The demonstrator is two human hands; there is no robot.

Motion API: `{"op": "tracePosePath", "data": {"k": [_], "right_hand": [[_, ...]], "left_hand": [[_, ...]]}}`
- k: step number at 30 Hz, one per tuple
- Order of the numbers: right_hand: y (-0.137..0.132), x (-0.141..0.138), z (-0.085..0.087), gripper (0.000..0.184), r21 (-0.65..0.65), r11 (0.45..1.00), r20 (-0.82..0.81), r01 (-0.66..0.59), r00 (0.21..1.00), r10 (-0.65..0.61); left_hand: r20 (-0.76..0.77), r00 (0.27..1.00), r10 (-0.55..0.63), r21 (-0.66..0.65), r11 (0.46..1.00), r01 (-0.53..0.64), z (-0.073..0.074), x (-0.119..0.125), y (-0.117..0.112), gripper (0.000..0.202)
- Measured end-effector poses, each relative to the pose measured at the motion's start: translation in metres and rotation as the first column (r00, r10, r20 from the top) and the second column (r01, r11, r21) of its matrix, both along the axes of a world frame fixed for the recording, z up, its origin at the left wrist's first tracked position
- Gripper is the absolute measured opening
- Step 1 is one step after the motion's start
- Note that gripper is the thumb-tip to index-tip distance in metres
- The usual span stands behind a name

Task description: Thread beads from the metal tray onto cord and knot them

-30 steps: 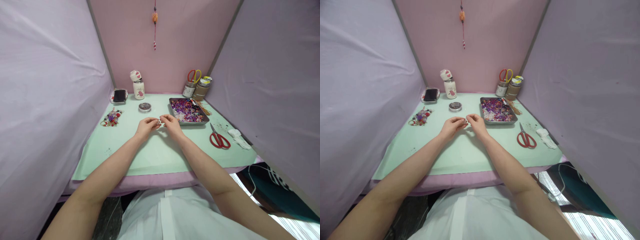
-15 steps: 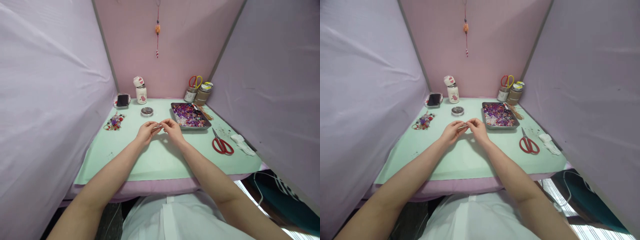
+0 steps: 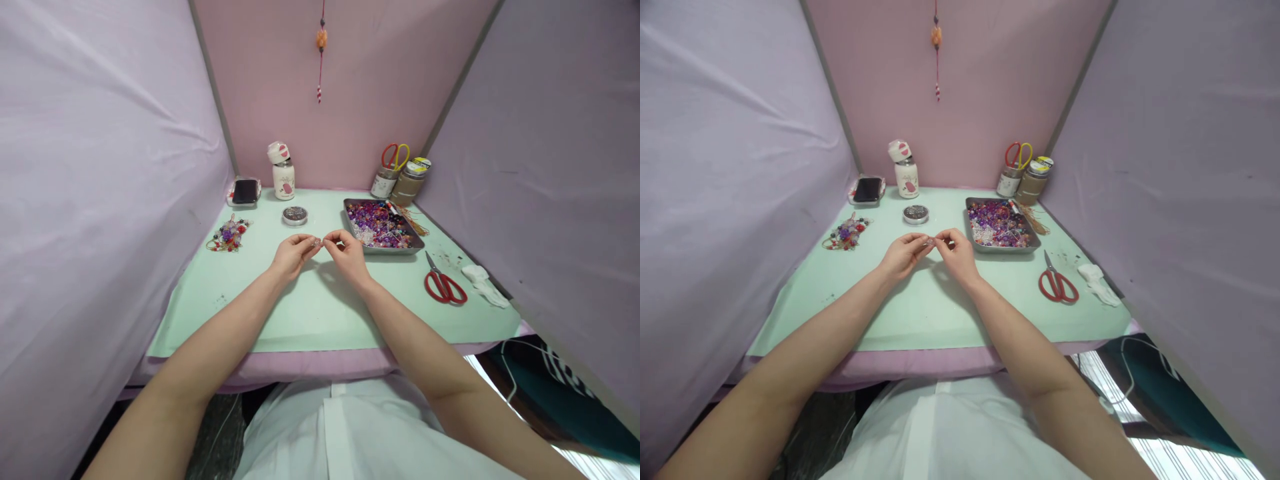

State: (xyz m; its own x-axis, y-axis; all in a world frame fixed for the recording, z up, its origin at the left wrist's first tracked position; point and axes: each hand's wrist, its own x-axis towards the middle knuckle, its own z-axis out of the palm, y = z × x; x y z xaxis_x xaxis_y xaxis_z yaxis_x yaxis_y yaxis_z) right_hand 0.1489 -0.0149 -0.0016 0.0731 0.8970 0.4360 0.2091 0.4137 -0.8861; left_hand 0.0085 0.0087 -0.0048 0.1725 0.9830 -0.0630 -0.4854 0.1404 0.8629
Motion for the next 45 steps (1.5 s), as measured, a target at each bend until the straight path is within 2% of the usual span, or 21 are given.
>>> {"op": "tracePosePath", "data": {"k": [6, 11, 14, 18, 23, 36, 45], "right_hand": [[-0.0011, -0.0006, 0.0005, 0.015, 0.014, 0.996, -0.013, -0.089, 0.996, 0.089], [0.0004, -0.0004, -0.0017, 0.013, 0.026, 0.999, -0.027, -0.024, 0.999, 0.025], [0.0003, 0.0012, -0.003, 0.013, 0.062, 0.998, 0.116, 0.025, 0.993, -0.033], [0.0005, 0.0041, -0.0037, 0.013, 0.186, 0.979, 0.379, 0.079, 0.914, -0.145], [-0.0005, 0.0045, -0.0022, 0.015, 0.26, 0.961, 0.534, 0.095, 0.815, -0.225], [0.0004, 0.0056, -0.0028, 0.017, 0.302, 0.947, 0.67, 0.109, 0.682, -0.292], [0.0001, 0.0051, -0.003, 0.017, 0.307, 0.946, 0.674, 0.107, 0.677, -0.295]], "left_hand": [[-0.023, 1.0, -0.013, 0.016, 1.0, 0.013, 0.0009, 0.0002, -0.0007, 0.009], [-0.01, 0.999, -0.048, 0.015, 0.999, 0.048, 0.0025, 0.0012, -0.0027, 0.011], [-0.003, 0.999, -0.04, 0.017, 0.999, 0.04, 0.0026, 0.0007, -0.0024, 0.009], [-0.009, 1.0, -0.014, 0.019, 1.0, 0.014, 0.0016, -0.0002, -0.0007, 0.008], [-0.03, 1.0, 0.002, 0.034, 0.999, -0.001, 0.0001, -0.0001, 0.001, 0.011], [-0.062, 0.998, 0.001, 0.078, 0.997, 0.003, 0.0008, -0.0001, 0.0001, 0.015], [-0.089, 0.996, 0.015, 0.076, 0.997, -0.008, 0.0006, 0.0012, 0.0, 0.017]]}}
